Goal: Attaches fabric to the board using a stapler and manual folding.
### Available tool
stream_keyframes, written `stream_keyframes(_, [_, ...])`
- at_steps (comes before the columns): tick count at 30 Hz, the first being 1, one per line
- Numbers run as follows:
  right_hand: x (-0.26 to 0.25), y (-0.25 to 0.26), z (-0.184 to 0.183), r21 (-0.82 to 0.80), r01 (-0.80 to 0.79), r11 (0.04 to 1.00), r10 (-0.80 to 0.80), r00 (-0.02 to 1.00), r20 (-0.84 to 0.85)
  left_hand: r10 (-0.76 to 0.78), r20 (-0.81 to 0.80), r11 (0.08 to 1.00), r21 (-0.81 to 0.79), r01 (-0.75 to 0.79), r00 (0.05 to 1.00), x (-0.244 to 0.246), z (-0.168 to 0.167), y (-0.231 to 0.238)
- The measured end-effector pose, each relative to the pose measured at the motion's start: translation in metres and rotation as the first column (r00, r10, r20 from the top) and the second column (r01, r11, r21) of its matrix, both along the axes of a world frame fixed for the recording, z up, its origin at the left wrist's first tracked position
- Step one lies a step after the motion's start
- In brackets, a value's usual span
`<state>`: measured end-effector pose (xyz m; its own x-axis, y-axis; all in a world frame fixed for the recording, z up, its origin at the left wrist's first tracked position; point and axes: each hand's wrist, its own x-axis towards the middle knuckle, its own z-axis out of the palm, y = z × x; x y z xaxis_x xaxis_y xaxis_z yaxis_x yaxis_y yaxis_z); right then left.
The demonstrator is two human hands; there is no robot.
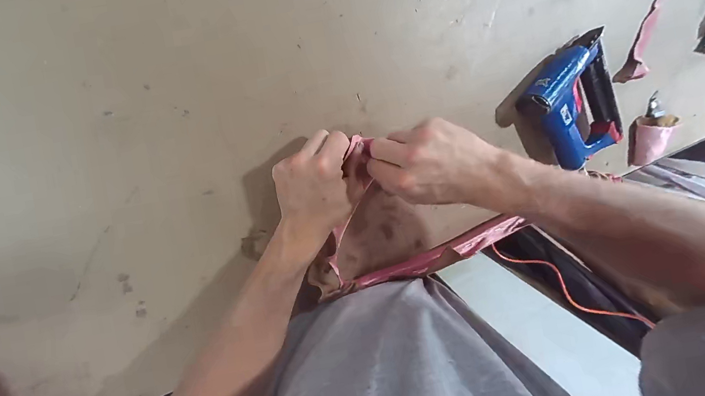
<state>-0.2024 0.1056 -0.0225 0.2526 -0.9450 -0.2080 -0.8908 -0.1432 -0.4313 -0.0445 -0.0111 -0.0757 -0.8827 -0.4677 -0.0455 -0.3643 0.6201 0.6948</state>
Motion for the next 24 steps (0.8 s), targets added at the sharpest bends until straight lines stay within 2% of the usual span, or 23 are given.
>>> stream_keyframes(2, [-0.008, -0.019, 0.002, 0.040, -0.200, 0.979, 0.200, 0.980, -0.009, 0.030, -0.066, 0.999, -0.011, -0.030, 0.997, 0.002, -0.004, 0.003])
stream_keyframes(4, [-0.011, -0.029, -0.002, 0.036, -0.313, 0.949, 0.314, 0.948, -0.046, 0.064, -0.080, 0.998, -0.010, -0.065, 0.995, 0.003, -0.003, 0.005])
stream_keyframes(8, [-0.008, -0.020, -0.018, -0.096, -0.326, 0.941, 0.314, 0.942, -0.121, 0.232, -0.052, 0.971, -0.049, -0.234, 0.971, 0.003, 0.000, 0.009])
stream_keyframes(10, [-0.008, -0.020, -0.020, -0.126, -0.349, 0.929, 0.327, 0.930, -0.165, 0.321, -0.089, 0.937, -0.115, -0.330, 0.943, -0.005, -0.008, 0.010])
stream_keyframes(13, [0.000, -0.024, -0.013, -0.041, -0.381, 0.924, 0.359, 0.899, -0.252, 0.317, -0.065, 0.932, -0.163, -0.324, 0.946, -0.008, -0.011, 0.008])
stream_keyframes(16, [0.027, -0.025, 0.009, 0.205, -0.237, 0.950, 0.304, 0.854, -0.422, 0.333, -0.024, 0.926, -0.178, -0.332, 0.942, -0.011, -0.008, 0.011])
stream_keyframes(18, [0.052, -0.026, 0.019, 0.251, -0.113, 0.961, 0.233, 0.819, -0.524, 0.344, -0.014, 0.920, -0.197, -0.340, 0.939, -0.011, -0.009, 0.011])
stream_keyframes(21, [0.073, -0.023, 0.042, 0.177, -0.080, 0.981, 0.152, 0.883, -0.444, 0.312, -0.004, 0.940, -0.147, -0.309, 0.950, -0.010, -0.008, 0.007])
stream_keyframes(24, [0.035, -0.020, 0.058, 0.021, 0.096, 0.995, -0.086, 0.956, -0.280, 0.304, 0.003, 0.950, 0.075, -0.303, 0.953, -0.002, 0.004, 0.001])
